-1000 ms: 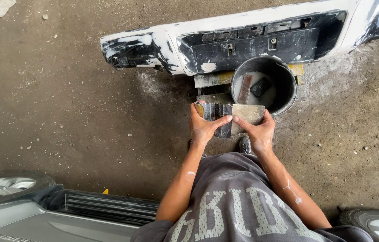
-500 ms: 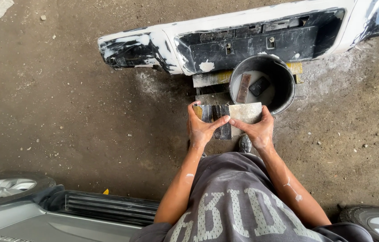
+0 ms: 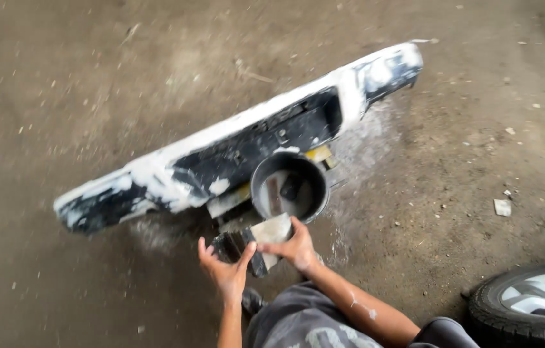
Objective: The person sands a white car bumper using a sanding block and sandpaper. They repeatedly rub the surface of the bumper, which is resting on a wooden stand, and occasionally dip the sanding block into a bucket of water to clean it.
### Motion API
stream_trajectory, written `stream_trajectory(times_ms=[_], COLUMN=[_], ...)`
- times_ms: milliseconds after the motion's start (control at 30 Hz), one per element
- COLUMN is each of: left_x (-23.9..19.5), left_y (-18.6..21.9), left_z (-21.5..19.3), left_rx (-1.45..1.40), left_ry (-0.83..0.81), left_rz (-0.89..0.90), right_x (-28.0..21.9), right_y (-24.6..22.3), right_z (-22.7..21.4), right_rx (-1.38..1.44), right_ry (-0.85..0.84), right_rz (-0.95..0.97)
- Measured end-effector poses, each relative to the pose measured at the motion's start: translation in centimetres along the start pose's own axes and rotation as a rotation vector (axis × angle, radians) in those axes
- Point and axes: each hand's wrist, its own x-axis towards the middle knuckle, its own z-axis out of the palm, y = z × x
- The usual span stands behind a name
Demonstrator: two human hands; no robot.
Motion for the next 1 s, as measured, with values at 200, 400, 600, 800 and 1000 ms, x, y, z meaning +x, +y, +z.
stream_trajectory(times_ms=[200,400,600,800,1000], left_x=[-0.5,-0.3,0.9,1.6,0.2], left_y=[0.7,3.3,1.5,-0.8,-0.8], left_z=[0.5,0.6,1.3,2.2,2.8], left_rx=[0.209,0.066,-0.095,-0.348,-0.373], left_ry=[0.078,-0.052,-0.151,-0.273,-0.344], left_rz=[0.080,0.078,-0.122,-0.389,-0.315], right_x=[-0.2,-0.1,0.3,1.1,2.3], right_y=[-1.3,-1.2,-1.0,0.2,4.4], right_z=[1.0,1.9,2.1,1.4,-0.1], right_rx=[0.011,-0.028,0.000,-0.018,0.030], right_ry=[0.016,0.067,0.050,-0.023,-0.130], right_rz=[0.063,0.043,0.035,0.111,0.057])
